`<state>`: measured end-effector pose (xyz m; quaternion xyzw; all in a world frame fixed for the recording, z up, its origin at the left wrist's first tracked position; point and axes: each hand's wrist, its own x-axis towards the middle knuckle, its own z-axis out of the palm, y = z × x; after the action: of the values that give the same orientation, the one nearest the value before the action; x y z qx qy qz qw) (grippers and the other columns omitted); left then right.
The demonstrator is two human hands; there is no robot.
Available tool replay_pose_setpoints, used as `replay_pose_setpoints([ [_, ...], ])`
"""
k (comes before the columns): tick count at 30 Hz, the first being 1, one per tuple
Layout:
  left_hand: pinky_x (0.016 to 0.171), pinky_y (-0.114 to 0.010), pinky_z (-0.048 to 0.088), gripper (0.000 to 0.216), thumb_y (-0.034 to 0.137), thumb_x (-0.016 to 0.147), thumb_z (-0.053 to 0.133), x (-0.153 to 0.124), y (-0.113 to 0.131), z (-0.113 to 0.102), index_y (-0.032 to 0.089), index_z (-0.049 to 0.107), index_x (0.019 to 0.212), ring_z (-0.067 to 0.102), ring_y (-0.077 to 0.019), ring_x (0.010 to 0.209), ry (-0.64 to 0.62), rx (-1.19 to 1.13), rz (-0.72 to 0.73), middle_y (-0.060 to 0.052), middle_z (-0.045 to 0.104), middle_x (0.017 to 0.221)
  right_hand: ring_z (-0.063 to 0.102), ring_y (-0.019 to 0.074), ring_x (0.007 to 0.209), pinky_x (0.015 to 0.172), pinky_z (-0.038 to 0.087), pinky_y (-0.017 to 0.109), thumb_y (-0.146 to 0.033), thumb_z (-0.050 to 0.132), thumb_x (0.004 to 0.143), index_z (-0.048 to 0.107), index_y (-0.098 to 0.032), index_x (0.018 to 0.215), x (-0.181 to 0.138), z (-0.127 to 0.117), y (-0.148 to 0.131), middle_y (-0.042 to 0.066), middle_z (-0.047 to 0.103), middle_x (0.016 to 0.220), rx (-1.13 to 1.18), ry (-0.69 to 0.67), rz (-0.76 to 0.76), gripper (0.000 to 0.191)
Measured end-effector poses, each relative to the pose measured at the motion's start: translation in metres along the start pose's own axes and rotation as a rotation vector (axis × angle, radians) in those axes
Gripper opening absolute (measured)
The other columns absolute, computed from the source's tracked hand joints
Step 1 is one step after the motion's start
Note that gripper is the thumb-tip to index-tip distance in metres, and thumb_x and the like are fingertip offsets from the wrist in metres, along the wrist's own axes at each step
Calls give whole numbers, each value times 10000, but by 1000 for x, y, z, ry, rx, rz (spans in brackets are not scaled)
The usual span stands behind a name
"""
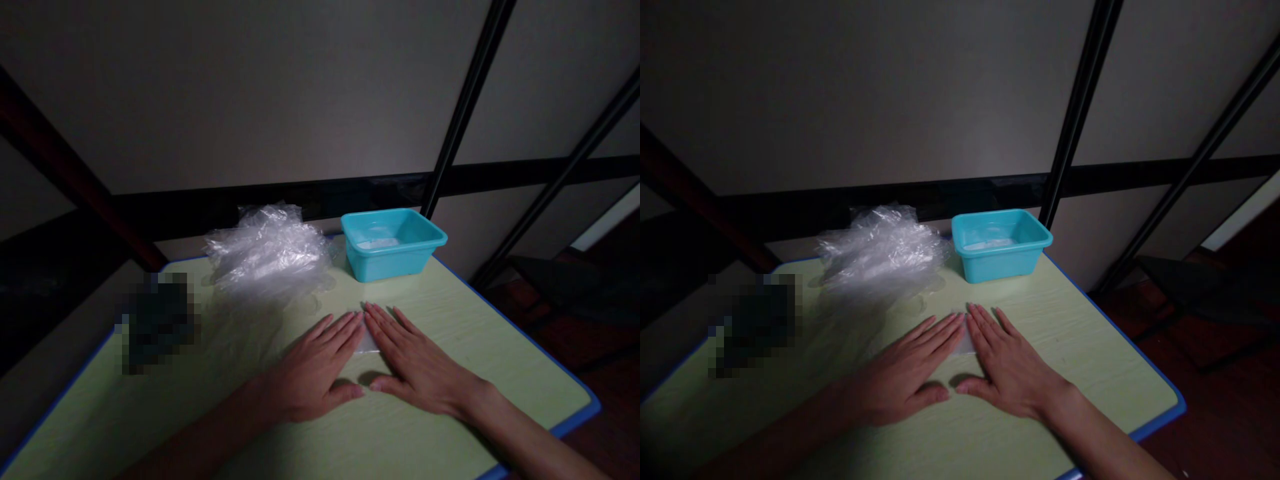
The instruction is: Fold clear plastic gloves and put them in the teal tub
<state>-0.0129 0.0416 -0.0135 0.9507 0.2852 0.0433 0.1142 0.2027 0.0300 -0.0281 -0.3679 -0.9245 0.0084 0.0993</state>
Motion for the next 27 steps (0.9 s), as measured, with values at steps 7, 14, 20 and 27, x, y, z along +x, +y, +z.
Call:
replay_pose_setpoints([
  [7, 1056, -421, 94, 752, 520, 811, 415, 0, -4, -2, 165, 73, 1378, 54, -242, 1315, -39, -6, 33, -113, 87, 1443, 91, 272, 1297, 1043, 157, 489, -585, 361, 811, 101, -80, 1378, -1, -2, 0, 176, 119, 1409, 18, -13, 7, 802],
  [14, 1057, -406, 97, 689, 477, 810, 457, 1, -9, -5, 188, 169, 1366, 96, -233, 1314, -11, -67, 38, -93, 154, 1437, 99, 265, 1299, 1041, 148, 494, -578, 359, 816, 56, -104, 1382, -2, 1, 1, 162, 83, 1416, 38, -50, 27, 798],
  [20, 1053, -396, 129, 800, 415, 785, 525, -1, -8, -5, 160, 51, 1377, 92, -230, 1314, 26, -69, -1, -119, 64, 1448, 94, 266, 1300, 1031, 157, 512, -551, 388, 818, 27, -100, 1382, -3, -4, 5, 169, 73, 1419, 139, -53, 41, 807],
  [27, 1052, -390, 145, 854, 362, 774, 545, -2, -8, -1, 157, -26, 1375, 92, -232, 1312, 42, -78, -43, -127, 86, 1447, 399, 211, 1181, 1024, 239, 466, -354, 489, 843, 561, -187, 1072, -7, -21, 17, 92, 499, 1230, 117, 185, -81, 293],
])
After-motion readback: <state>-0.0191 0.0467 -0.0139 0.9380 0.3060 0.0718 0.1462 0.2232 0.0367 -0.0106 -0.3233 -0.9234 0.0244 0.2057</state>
